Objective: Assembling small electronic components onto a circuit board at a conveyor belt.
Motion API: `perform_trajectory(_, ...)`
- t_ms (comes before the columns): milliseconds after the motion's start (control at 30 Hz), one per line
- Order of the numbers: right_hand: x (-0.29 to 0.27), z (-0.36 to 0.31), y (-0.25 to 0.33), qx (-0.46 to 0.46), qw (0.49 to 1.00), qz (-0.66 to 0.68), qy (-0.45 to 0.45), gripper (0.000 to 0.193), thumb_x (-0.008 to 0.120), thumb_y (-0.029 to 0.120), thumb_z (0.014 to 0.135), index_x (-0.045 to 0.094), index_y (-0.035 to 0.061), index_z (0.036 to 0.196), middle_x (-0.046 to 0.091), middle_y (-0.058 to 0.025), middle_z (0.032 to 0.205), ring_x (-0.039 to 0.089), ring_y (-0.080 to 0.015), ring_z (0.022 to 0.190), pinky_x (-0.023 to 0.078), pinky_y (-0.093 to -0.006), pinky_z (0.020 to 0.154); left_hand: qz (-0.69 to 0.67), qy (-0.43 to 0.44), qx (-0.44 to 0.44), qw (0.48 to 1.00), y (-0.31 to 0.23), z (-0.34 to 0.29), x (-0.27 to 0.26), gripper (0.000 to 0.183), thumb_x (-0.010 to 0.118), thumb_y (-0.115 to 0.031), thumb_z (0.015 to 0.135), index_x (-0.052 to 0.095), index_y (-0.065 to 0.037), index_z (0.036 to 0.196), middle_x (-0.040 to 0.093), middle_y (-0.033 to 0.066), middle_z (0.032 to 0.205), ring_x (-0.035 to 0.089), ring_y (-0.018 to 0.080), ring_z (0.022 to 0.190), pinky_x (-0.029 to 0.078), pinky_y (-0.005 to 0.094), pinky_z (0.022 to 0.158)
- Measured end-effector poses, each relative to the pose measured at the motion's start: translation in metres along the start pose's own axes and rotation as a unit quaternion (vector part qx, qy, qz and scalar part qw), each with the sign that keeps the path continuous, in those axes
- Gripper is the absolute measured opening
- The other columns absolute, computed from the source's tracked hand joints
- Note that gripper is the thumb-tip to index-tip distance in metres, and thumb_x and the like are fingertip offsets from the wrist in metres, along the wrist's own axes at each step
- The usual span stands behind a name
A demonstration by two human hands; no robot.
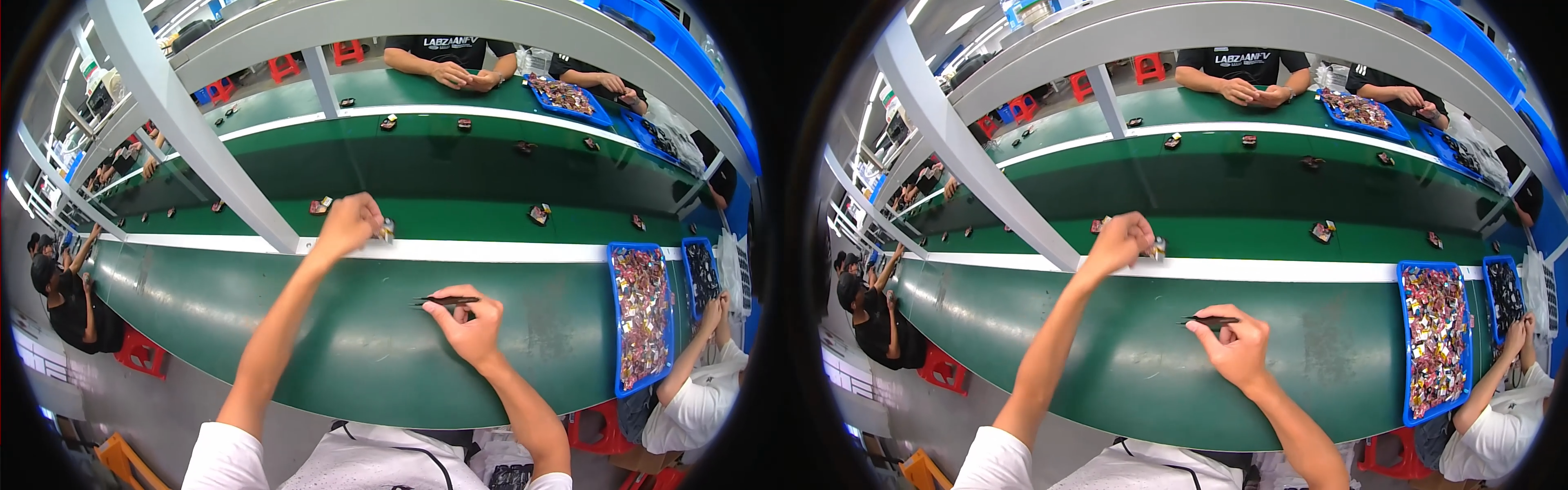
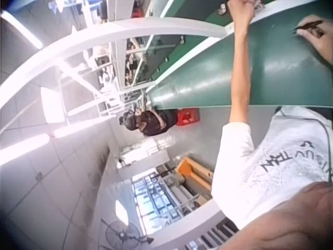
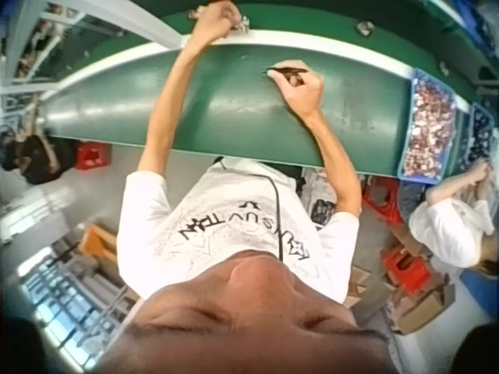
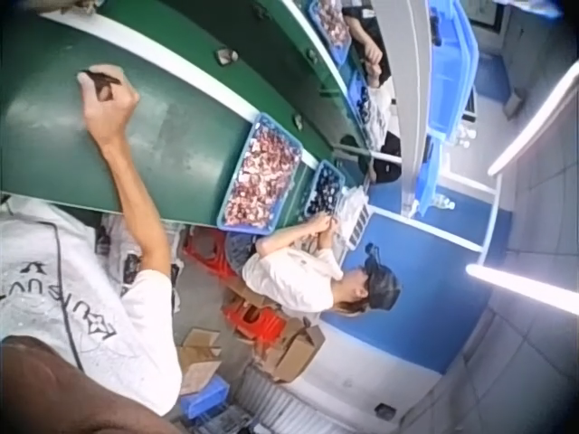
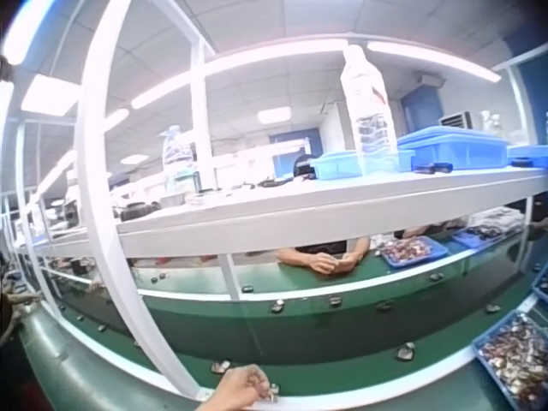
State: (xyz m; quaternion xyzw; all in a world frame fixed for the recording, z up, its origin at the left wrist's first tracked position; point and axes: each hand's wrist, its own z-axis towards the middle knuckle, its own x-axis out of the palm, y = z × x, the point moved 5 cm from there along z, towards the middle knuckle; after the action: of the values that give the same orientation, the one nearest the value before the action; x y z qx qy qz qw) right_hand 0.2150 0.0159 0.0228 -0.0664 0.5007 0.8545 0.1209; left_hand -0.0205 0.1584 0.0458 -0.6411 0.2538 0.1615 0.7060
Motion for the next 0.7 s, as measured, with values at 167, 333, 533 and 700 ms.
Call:
perform_trajectory(167, -0.001, 0.0, -0.006, 0.155, 0.969, 0.194, 0.007, 0.014, 0.082, -0.002, 0.082, 0.071, -0.0019, 0.091, 0.067, 0.0009, 0.079, 0.044, 0.0016, 0.055, 0.031, -0.0173, 0.048, -0.17, 0.005, -0.059, 0.984, -0.008, -0.088, 0.036, 0.019, 0.064, -0.008, 0.096, 0.069, 0.006, 0.107, 0.07, 0.0098, 0.075, 0.059, 0.0112, 0.049, 0.043, 0.0286, 0.044)
perform_trajectory(333, 0.005, 0.0, -0.007, 0.177, 0.961, 0.213, 0.0, 0.014, 0.08, -0.004, 0.083, 0.069, -0.002, 0.091, 0.063, 0.0025, 0.076, 0.045, 0.0013, 0.056, 0.032, -0.0166, 0.051, -0.33, -0.013, -0.054, 0.942, 0.006, -0.12, 0.068, 0.019, 0.061, -0.003, 0.097, 0.069, 0.007, 0.112, 0.071, 0.0107, 0.083, 0.062, 0.0112, 0.052, 0.048, 0.0246, 0.044)
perform_trajectory(533, 0.009, -0.005, -0.005, 0.126, 0.986, 0.101, 0.033, 0.015, 0.079, -0.006, 0.082, 0.067, -0.0021, 0.09, 0.064, -0.0006, 0.076, 0.049, -0.0002, 0.055, 0.035, -0.0169, 0.049, -0.323, -0.003, -0.04, 0.946, 0.003, -0.125, 0.079, 0.019, 0.06, -0.001, 0.099, 0.065, 0.01, 0.114, 0.072, 0.0123, 0.088, 0.065, 0.0121, 0.057, 0.051, 0.0241, 0.046)
perform_trajectory(700, 0.01, -0.005, -0.01, 0.106, 0.993, 0.04, 0.039, 0.014, 0.08, -0.006, 0.082, 0.069, -0.0026, 0.089, 0.065, -0.0008, 0.076, 0.048, 0.0001, 0.053, 0.034, -0.017, 0.048, -0.302, -0.021, -0.039, 0.952, 0.003, -0.128, 0.08, 0.018, 0.061, 0.0, 0.098, 0.065, 0.009, 0.112, 0.073, 0.0119, 0.088, 0.065, 0.0116, 0.057, 0.051, 0.0241, 0.046)
